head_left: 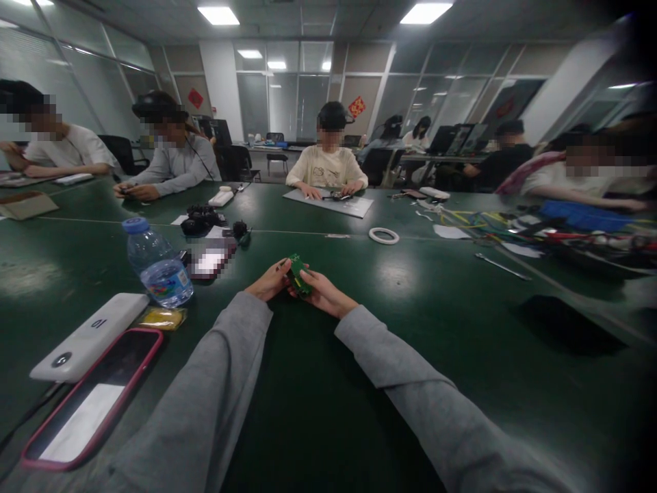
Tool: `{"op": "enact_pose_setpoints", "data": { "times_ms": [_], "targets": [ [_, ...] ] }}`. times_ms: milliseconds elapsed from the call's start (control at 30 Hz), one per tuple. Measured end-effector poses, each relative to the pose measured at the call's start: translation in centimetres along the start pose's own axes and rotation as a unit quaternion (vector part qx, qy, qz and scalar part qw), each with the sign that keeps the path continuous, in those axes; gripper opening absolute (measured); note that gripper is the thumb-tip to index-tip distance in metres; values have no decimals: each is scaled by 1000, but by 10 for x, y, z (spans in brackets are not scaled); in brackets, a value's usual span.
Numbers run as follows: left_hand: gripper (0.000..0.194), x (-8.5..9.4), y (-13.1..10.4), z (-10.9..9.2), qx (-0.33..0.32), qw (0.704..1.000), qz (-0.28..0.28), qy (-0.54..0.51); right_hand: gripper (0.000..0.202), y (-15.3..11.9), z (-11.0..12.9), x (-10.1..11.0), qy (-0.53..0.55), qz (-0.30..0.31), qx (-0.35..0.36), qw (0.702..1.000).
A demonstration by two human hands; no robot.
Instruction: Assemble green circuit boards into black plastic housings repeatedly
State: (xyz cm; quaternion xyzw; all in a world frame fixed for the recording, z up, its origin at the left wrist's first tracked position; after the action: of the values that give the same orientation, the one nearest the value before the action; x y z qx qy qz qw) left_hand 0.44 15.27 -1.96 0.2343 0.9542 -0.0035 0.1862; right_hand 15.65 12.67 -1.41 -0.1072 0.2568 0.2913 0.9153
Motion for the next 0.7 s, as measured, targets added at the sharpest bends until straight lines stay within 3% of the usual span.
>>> {"op": "enact_pose_setpoints", "data": {
  "times_ms": [133,267,400,467,567,700],
  "targets": [
    [67,-2,-1,-1,-5,1000,-6,-3,56,1,-2,-1,-2,-6,16,1000],
    [65,3,5,4,-18,998,-55,-8,64,2,-6,-8,-43,-74,77,993],
    [60,5,10,6,-20,993,-111,-19,64,2,-14,-18,-175,-166,195,951],
    [59,4,9,5,-25,993,-113,-23,57,3,-17,-19,-222,-198,224,928],
    [64,2,7,3,-28,994,-100,-26,48,5,-20,-17,-227,-210,202,930],
    [69,5,6,2,-20,997,-64,-42,44,4,-16,-17,-144,-164,135,967]
  ]
}}
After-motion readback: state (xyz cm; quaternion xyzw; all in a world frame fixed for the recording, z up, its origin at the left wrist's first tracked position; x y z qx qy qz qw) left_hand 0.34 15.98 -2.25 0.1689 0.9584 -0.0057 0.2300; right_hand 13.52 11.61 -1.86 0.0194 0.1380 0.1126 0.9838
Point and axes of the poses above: each hand's wrist, its own y-axis towards the middle knuckle, its own x-axis out of the back of the hand, z = x × y, the point moved 1 cm from there along y, towards the middle knuckle, and after that the axes turned 1 degree about -x, right-handed, at the moved point
